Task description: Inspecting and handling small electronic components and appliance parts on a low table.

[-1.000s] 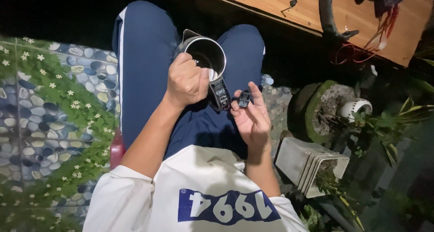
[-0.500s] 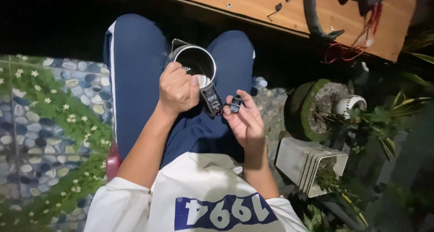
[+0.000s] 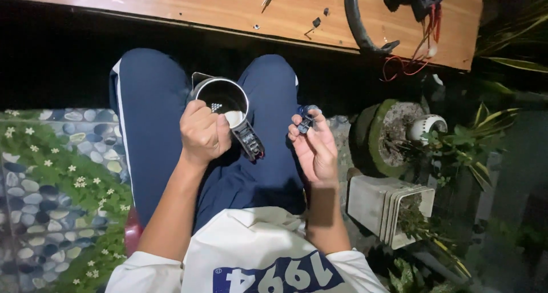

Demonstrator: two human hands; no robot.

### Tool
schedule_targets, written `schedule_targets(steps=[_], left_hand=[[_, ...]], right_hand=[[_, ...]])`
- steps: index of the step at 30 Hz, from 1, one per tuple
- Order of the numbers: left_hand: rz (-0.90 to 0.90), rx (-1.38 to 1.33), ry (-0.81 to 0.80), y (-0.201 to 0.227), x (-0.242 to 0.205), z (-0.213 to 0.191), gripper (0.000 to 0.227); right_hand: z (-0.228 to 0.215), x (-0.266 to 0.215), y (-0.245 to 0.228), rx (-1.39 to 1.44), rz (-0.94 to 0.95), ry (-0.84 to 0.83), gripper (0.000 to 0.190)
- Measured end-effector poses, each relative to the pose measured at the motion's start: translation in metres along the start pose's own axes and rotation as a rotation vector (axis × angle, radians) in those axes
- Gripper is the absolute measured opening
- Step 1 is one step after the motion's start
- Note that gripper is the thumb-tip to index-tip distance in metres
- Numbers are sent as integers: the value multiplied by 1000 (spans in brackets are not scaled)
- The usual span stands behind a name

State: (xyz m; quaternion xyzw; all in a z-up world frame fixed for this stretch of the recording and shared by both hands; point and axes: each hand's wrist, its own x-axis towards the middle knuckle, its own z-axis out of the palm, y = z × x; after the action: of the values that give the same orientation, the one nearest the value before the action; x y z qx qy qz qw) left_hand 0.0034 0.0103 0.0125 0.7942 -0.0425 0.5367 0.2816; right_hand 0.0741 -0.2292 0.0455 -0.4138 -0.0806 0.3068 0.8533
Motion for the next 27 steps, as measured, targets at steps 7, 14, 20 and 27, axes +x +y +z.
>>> schedule_targets(steps=[7,14,20,27], left_hand=[[-7,-11,-4,-3,-1,3,50],[-18,-1,-5,-1,-1,1,51],[-27,-1,-6,-1,-1,2,51],[-20,3,-7,-2,0,2,51]], right_hand=[[-16,-1,5,45,-48,59,37],[-17,0,5,-81,-63,74,49],[-29,33,-1,-568,-278,182,42],[-70,113,-34,-1303,-574,294,26]])
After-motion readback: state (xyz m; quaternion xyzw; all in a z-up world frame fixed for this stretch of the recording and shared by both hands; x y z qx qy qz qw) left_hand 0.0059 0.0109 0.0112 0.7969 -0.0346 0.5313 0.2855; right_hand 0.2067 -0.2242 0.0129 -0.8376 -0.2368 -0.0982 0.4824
